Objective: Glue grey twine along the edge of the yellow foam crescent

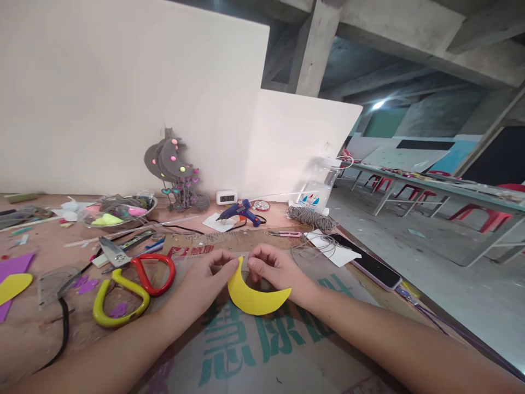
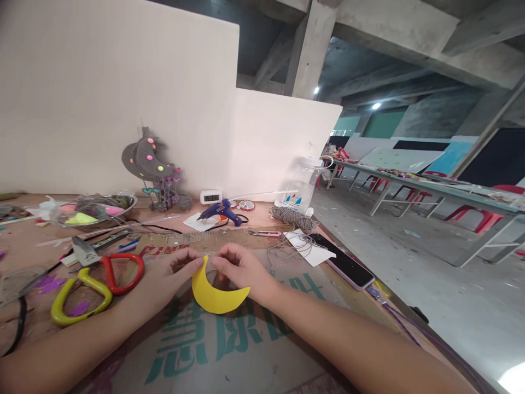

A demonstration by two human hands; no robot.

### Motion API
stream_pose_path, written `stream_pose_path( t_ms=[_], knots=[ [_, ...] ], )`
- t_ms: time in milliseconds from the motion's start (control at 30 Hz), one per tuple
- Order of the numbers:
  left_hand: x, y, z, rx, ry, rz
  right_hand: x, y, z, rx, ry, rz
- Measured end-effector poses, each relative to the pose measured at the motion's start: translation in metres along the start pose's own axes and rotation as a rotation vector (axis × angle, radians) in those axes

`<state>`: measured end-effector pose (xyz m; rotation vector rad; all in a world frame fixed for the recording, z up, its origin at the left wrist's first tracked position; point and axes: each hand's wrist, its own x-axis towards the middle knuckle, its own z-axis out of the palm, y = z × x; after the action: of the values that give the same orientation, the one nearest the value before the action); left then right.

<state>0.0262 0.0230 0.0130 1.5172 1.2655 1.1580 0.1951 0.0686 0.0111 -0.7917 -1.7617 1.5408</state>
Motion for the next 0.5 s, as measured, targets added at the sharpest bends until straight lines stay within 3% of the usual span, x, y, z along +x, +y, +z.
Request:
stream_pose_path(
  t_ms=[167, 267, 367, 500],
  knots=[
    [0.001, -0.003, 0.0, -0.037, -0.007, -0.003, -0.002, -0.001, 0.004, -0.063, -0.038, 0.034],
    [0.002, -0.006, 0.0, -0.066, 0.002, -0.014, 0.003, -0.013, -0.006, -0.292, 0.015, -0.054],
    [0.002, -0.009, 0.001, -0.091, 0.006, -0.027, 0.014, -0.026, -0.039, -0.706, 0.111, -0.188],
    [0.003, -0.011, 0.001, -0.077, -0.009, -0.049, 0.026, -0.02, -0.097, -1.288, 0.225, -0.206]
  ],
)
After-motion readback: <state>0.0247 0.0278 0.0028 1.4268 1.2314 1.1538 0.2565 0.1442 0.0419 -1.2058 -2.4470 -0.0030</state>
